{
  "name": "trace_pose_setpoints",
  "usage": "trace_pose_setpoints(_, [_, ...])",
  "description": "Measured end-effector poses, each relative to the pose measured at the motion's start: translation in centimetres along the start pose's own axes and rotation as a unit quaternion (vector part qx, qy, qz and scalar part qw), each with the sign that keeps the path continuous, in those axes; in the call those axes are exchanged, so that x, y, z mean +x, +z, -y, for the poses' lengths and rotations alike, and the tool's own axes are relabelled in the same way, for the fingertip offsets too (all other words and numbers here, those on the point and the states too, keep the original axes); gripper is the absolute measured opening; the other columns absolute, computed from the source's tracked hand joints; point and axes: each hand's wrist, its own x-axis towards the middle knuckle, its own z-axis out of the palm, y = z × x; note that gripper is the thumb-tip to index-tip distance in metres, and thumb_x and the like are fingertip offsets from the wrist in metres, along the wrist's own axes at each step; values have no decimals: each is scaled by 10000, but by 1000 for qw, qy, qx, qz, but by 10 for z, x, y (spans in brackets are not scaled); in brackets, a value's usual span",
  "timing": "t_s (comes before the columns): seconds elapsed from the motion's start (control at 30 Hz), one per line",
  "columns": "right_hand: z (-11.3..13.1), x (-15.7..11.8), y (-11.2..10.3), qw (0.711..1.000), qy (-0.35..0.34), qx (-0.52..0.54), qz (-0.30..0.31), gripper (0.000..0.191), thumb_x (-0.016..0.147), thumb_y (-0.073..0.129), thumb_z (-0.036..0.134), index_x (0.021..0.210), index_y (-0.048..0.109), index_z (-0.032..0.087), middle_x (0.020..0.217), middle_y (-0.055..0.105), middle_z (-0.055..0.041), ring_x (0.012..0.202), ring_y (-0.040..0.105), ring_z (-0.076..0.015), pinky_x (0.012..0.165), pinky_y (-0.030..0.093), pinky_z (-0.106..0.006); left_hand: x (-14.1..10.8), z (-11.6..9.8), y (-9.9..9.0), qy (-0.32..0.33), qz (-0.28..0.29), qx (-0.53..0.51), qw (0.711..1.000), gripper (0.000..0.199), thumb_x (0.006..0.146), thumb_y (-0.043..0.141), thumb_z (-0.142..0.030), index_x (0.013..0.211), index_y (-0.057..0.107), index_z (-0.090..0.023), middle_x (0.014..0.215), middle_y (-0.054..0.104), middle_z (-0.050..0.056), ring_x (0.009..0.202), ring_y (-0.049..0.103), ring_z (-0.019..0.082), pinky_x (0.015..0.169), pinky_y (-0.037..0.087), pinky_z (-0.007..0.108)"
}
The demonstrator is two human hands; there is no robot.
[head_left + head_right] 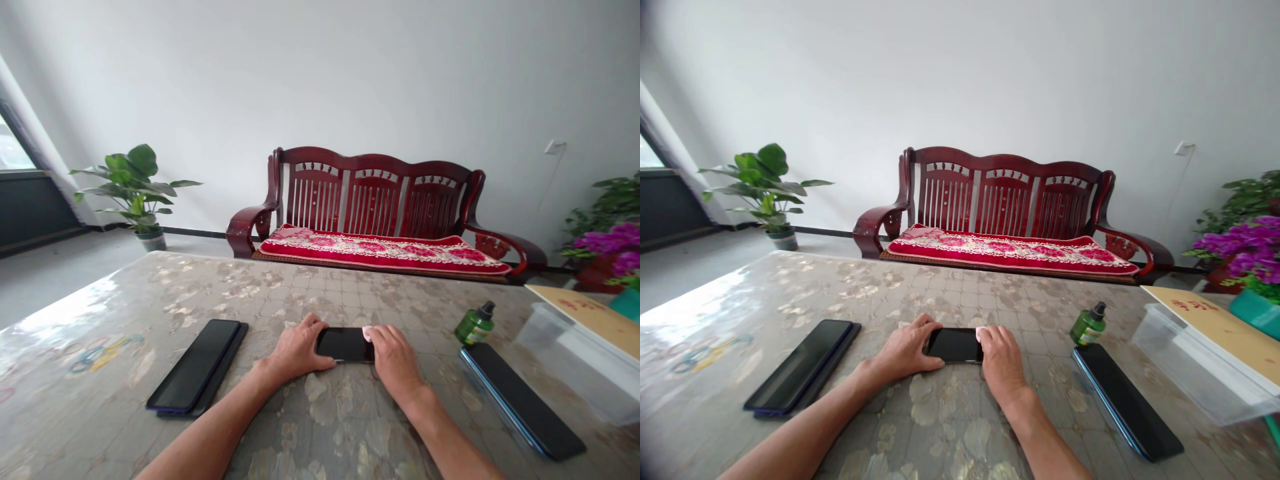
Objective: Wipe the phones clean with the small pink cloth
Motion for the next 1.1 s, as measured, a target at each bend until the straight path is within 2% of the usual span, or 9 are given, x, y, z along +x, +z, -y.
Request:
trace_pose_setpoints(0.2, [28, -2, 4, 997, -69, 44, 5, 257, 919, 516, 37, 1051, 643, 218, 996, 688, -29, 903, 575, -189, 827, 444, -302, -1, -1, -1, -1, 0, -1, 1000, 586, 703, 739, -495, 1216, 578, -260, 1213, 579, 34, 964, 665, 256, 823, 527, 317])
trace_pose_setpoints(0.27, [25, -3, 2, 997, -63, 35, 5, 252, 918, 512, 36, 1031, 643, 220, 969, 684, -28, 888, 577, -193, 818, 444, -306, -1, -1, -1, 1, 0, -2, 1000, 589, 705, 740, -494, 1217, 578, -253, 1210, 580, 37, 960, 665, 259, 826, 528, 326])
trace_pose_setpoints(0.43, [0, -2, -2, 1000, -18, -14, -12, 261, 914, 489, 32, 1007, 649, 217, 904, 673, -43, 871, 582, -208, 796, 447, -320, -1, -1, -1, 2, -2, -5, 1000, 589, 694, 754, -492, 1203, 582, -249, 1212, 579, 39, 961, 664, 263, 811, 532, 325])
trace_pose_setpoints(0.5, [-1, -3, -1, 1000, -15, -11, -13, 264, 915, 485, 28, 1010, 648, 213, 906, 671, -46, 877, 582, -209, 803, 448, -320, -1, -1, 0, 2, -6, -6, 1000, 589, 694, 753, -492, 1202, 581, -247, 1214, 579, 41, 958, 665, 262, 807, 532, 323])
trace_pose_setpoints(0.73, [30, -5, 2, 996, -75, 56, 8, 244, 922, 514, 38, 1031, 641, 215, 977, 674, -32, 899, 572, -196, 824, 446, -312, -2, -1, 1, 7, -12, -9, 1000, 588, 695, 751, -487, 1203, 582, -245, 1193, 583, 39, 935, 668, 252, 800, 534, 316])
trace_pose_setpoints(0.8, [26, -4, 0, 996, -71, 52, 10, 250, 914, 518, 32, 1030, 640, 217, 962, 671, -28, 886, 571, -192, 814, 444, -307, -2, 0, 2, 9, -12, -10, 1000, 593, 696, 753, -495, 1203, 583, -238, 1195, 582, 42, 936, 667, 256, 804, 535, 323])
trace_pose_setpoints(1.0, [-6, -3, -4, 1000, -27, -10, -10, 282, 888, 487, 12, 992, 642, 224, 895, 660, -34, 864, 572, -207, 781, 424, -314, -3, 2, 0, 9, -8, -9, 1000, 615, 681, 771, -515, 1199, 585, -241, 1218, 574, 46, 959, 662, 266, 831, 536, 334])
trace_pose_setpoints(1.1, [-6, -8, -5, 999, -23, -30, -8, 271, 878, 480, 4, 934, 636, 217, 848, 639, -39, 830, 563, -214, 760, 408, -324, -3, 2, 0, 8, -4, -8, 1000, 632, 684, 770, -526, 1215, 577, -244, 1220, 570, 43, 957, 663, 261, 834, 538, 330])
